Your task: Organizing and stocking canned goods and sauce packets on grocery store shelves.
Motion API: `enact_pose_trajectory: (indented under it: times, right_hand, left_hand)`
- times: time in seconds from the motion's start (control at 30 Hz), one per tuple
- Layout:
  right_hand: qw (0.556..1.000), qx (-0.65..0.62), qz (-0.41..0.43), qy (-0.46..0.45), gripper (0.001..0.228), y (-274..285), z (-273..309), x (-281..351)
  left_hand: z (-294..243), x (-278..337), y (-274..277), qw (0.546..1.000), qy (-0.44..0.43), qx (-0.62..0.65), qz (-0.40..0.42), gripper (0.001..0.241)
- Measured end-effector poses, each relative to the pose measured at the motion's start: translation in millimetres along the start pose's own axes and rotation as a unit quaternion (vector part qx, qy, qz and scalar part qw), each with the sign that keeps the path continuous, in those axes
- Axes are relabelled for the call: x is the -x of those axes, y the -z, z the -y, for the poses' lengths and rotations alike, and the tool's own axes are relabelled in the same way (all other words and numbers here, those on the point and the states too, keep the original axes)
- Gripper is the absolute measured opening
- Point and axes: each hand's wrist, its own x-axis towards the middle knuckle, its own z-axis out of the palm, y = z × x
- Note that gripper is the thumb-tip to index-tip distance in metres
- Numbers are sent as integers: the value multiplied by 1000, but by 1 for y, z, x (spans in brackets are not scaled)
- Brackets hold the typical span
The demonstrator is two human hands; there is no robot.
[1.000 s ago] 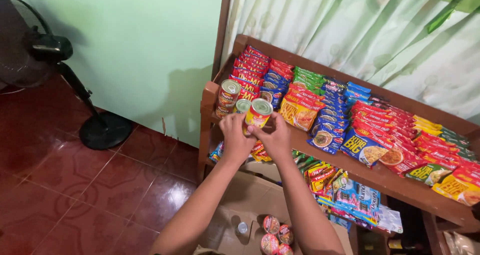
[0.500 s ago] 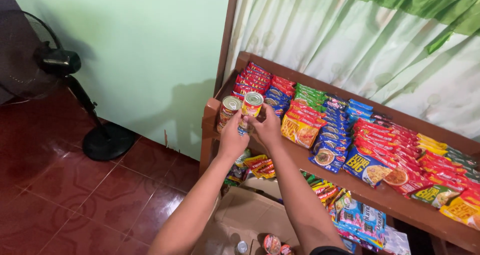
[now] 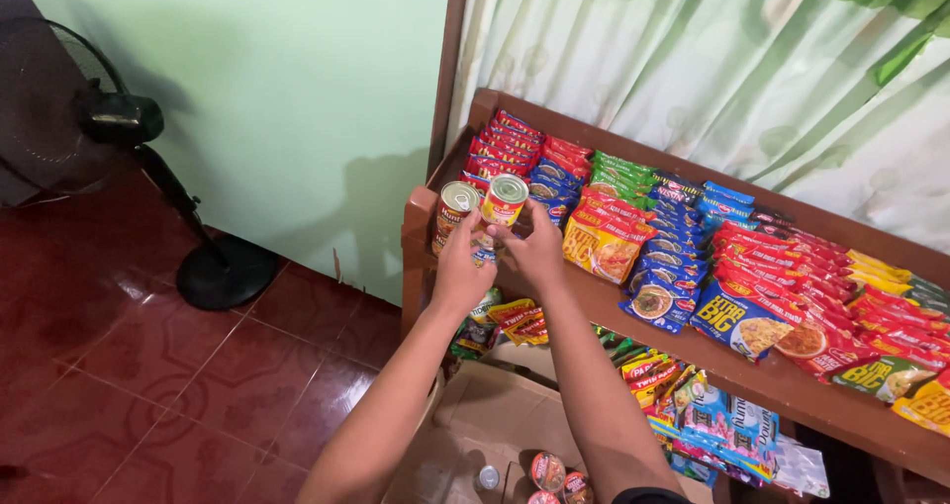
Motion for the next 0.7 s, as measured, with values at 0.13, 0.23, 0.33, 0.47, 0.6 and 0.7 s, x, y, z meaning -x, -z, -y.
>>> enact_pose_trajectory:
  times: [0.13, 0.23, 0.33, 0.47, 0.6, 0.7]
  right_hand:
    - [999, -25, 19, -15, 60, 5, -3, 0]
    - [999, -28, 30, -27, 59, 6, -4, 1]
    - [999, -23, 15, -42, 59, 2, 2, 2]
    - [999, 31, -20, -37, 60, -2, 7, 6]
    - [1000, 22, -19, -7, 60, -1, -7, 4]
    - [1000, 19, -10, -8, 59, -1, -3, 6]
  left_hand:
    - [0, -2, 0, 1000, 5, -10, 2, 81]
    - [1, 0, -1, 1000, 8, -3, 2, 82]
    - [3, 0, -1, 1000, 3, -5, 4, 84]
    - [4, 1, 0, 1000, -2, -8, 10, 84]
    - [8, 2, -1, 1000, -10, 5, 11, 85]
    - [2, 4, 2, 999, -26, 18, 6, 85]
